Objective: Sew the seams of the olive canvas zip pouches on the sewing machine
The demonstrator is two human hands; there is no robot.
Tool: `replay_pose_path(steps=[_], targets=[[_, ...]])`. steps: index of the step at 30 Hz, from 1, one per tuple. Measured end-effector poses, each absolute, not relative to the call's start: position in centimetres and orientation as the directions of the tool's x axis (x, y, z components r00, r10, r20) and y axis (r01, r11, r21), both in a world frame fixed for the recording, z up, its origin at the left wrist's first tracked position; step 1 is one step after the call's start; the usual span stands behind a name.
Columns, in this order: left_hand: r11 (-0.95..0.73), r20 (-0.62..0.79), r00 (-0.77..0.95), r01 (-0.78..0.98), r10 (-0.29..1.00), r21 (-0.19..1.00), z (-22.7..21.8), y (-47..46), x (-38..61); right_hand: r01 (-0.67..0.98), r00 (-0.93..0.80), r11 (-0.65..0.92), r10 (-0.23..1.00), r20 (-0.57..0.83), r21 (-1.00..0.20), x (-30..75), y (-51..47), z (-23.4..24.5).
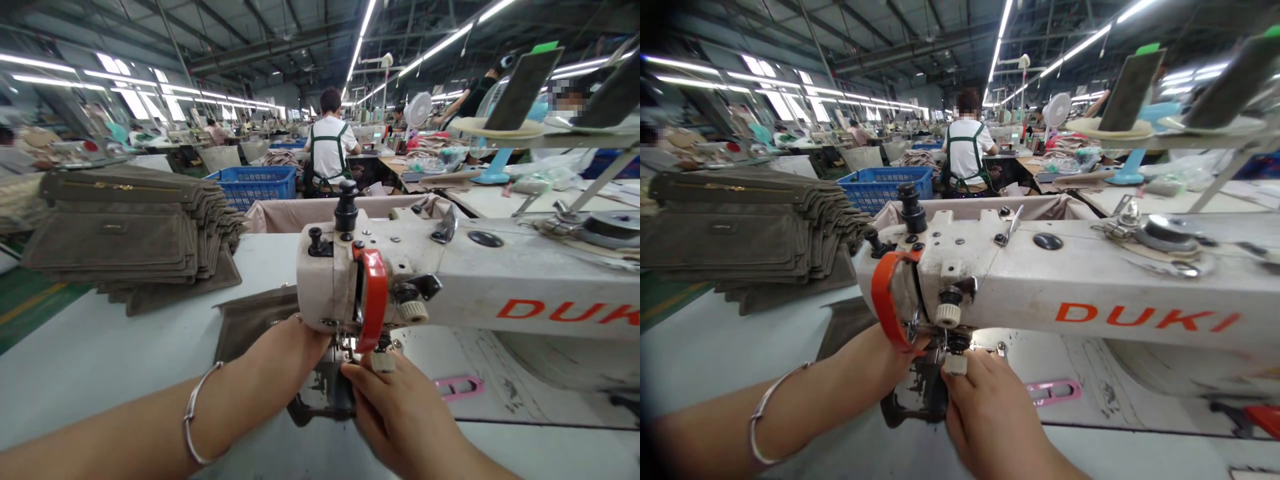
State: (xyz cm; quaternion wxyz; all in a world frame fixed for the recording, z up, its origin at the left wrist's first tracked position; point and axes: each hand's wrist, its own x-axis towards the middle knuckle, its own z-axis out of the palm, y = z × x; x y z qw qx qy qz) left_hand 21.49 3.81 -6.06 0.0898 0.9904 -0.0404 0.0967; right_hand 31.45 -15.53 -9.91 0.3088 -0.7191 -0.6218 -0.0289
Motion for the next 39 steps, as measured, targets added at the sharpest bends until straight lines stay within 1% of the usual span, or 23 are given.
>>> replay_pose_path(steps=[2,6,8,11,13,16,19,22,26,29,30,31,34,35,36,37,39], targets=[[-0.977,0.098,0.994,-0.062,-0.043,0.203,-5.4,3.6,21.2,0.917,0.201,-0.017,0.882,0.427,-0.398,31.4,-15.5,-9.8],[-0.908,-0.079,0.994,0.105,0.08,0.405,-4.0,3.1,21.2,0.939,0.175,-0.043,0.914,0.365,-0.342,31.1,-15.1,-9.6],[-0.858,-0.134,0.982,0.179,0.13,0.481,-3.5,2.9,21.4,0.949,0.187,-0.068,0.907,0.377,-0.307,30.8,-15.0,-9.8],[-0.813,-0.185,0.97,0.235,0.16,0.533,-3.2,2.5,21.4,0.959,0.194,-0.081,0.885,0.423,-0.272,30.7,-15.0,-10.2],[-0.808,-0.187,0.968,0.244,0.168,0.536,-3.3,2.2,21.4,0.962,0.198,-0.087,0.875,0.442,-0.259,30.7,-15.1,-10.3],[-0.821,-0.132,0.974,0.226,0.184,0.524,-3.6,1.4,21.2,0.965,0.204,-0.106,0.876,0.437,-0.238,30.9,-15.3,-10.2],[-0.848,-0.089,0.979,0.202,0.182,0.489,-4.0,0.7,21.1,0.969,0.2,-0.113,0.88,0.43,-0.218,30.9,-15.4,-9.9],[-0.87,-0.076,0.984,0.179,0.163,0.459,-4.4,0.5,21.2,0.971,0.192,-0.105,0.876,0.442,-0.212,30.8,-15.5,-9.9],[-0.844,-0.031,0.987,0.15,0.156,0.515,-4.3,0.5,21.2,0.974,0.182,-0.098,0.872,0.454,-0.202,30.8,-15.5,-10.1],[-0.811,-0.058,0.989,0.147,0.139,0.566,-3.7,0.9,20.3,0.975,0.176,-0.087,0.867,0.465,-0.206,31.0,-15.5,-10.1],[-0.808,-0.058,0.986,0.164,0.159,0.566,-3.6,1.2,19.8,0.974,0.177,-0.088,0.869,0.461,-0.207,31.1,-15.5,-10.1],[-0.813,-0.041,0.977,0.196,0.207,0.548,-3.6,1.5,19.0,0.974,0.18,-0.092,0.873,0.453,-0.209,31.2,-15.4,-10.1],[-0.812,0.07,0.882,0.395,0.467,0.43,-4.5,3.0,16.3,0.974,0.183,-0.102,0.876,0.446,-0.2,31.4,-15.2,-10.8],[-0.788,0.079,0.839,0.467,0.538,0.401,-5.2,3.6,15.4,0.977,0.174,-0.096,0.873,0.456,-0.189,31.5,-15.1,-11.3],[-0.759,0.061,0.812,0.513,0.581,0.401,-6.0,4.2,14.6,0.979,0.17,-0.094,0.865,0.473,-0.181,31.5,-14.9,-11.8],[-0.733,0.027,0.803,0.529,0.595,0.428,-7.0,4.8,14.0,0.98,0.169,-0.095,0.857,0.487,-0.173,31.5,-14.7,-12.3],[-0.654,-0.031,0.781,0.544,0.624,0.525,-9.0,5.8,13.5,0.977,0.201,-0.13,0.826,0.527,-0.169,31.5,-14.3,-13.0]])
